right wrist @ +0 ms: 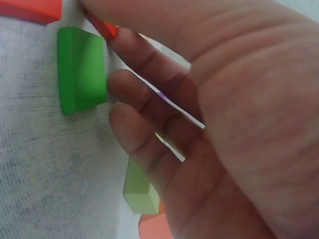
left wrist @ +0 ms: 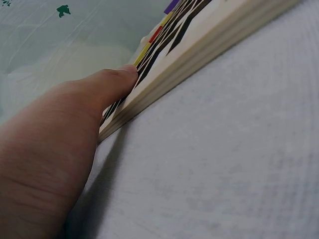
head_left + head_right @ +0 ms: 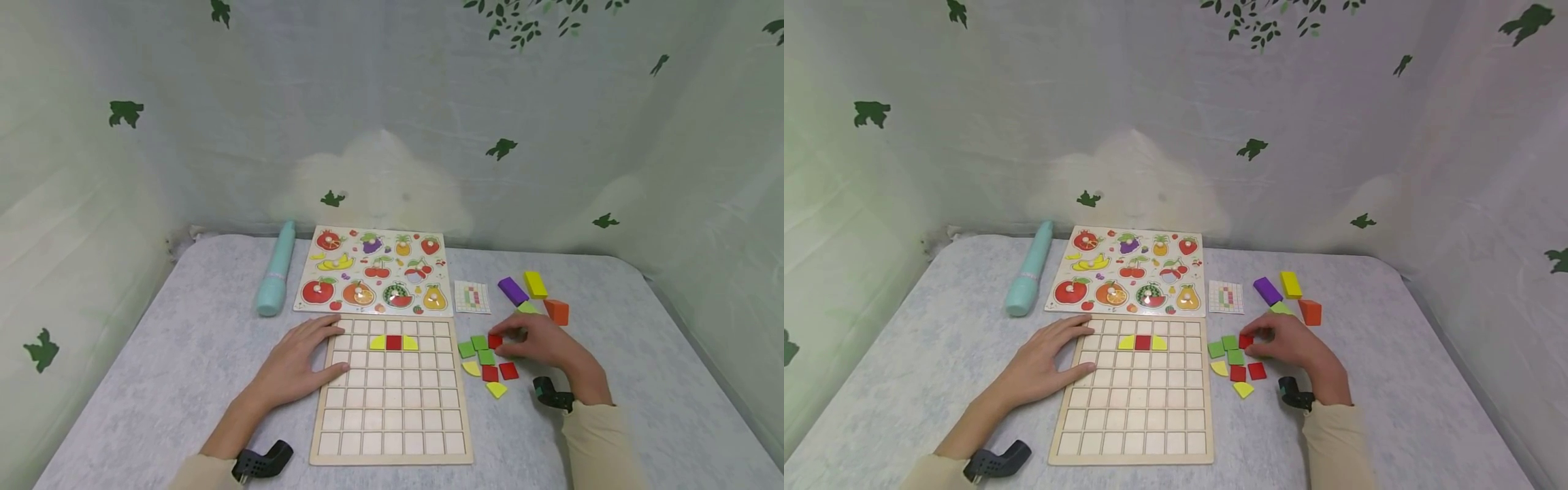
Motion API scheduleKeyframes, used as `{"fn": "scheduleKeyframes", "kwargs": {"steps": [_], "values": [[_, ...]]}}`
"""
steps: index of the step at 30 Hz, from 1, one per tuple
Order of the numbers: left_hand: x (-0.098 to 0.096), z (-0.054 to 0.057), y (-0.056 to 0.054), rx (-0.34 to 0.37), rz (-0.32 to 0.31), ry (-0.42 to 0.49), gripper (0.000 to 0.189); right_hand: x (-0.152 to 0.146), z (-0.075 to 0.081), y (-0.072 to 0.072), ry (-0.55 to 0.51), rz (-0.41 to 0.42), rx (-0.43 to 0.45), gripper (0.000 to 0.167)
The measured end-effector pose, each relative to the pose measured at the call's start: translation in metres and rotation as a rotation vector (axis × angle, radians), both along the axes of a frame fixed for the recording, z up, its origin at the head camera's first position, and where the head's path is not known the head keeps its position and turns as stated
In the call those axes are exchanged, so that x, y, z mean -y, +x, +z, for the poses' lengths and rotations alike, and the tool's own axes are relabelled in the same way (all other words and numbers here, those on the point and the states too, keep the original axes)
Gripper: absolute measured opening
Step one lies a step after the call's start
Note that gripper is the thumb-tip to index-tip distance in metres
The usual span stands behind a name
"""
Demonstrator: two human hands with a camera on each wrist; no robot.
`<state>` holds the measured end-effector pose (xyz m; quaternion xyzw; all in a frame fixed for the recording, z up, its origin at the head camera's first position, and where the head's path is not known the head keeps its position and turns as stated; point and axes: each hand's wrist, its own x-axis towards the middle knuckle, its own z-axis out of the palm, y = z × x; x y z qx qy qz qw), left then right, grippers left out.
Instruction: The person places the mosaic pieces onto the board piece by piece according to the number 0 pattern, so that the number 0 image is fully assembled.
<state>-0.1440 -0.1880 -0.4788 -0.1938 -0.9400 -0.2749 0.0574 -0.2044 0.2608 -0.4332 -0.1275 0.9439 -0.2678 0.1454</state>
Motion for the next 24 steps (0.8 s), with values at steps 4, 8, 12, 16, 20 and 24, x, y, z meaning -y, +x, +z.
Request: {"fn": "scheduleKeyframes", "kwargs": {"steps": [4, 8, 12, 16, 20, 24], "values": [[0.000, 0.000, 0.000, 0.002, 0.004, 0.001, 0.063, 0.002, 0.002, 0.000, 0.005, 0.012, -0.016, 0.031], [0.000, 0.000, 0.001, 0.002, 0.004, 0.001, 0.063, 0.004, 0.005, -0.001, -0.012, 0.041, -0.068, 0.030], [0.000, 0.000, 0.001, -0.001, 0.002, 0.003, 0.063, 0.009, 0.008, 0.000, -0.041, 0.085, -0.118, 0.030], [0.000, 0.000, 0.001, 0.002, 0.002, -0.001, 0.064, 0.019, 0.008, 0.001, -0.079, 0.142, -0.121, 0.031], [0.000, -0.001, 0.000, 0.003, 0.002, -0.002, 0.064, 0.035, 0.008, 0.003, -0.097, 0.195, -0.125, 0.030], [0.000, -0.001, 0.000, -0.005, 0.000, 0.004, 0.064, 0.052, 0.009, 0.006, -0.105, 0.237, -0.143, 0.030]]}}
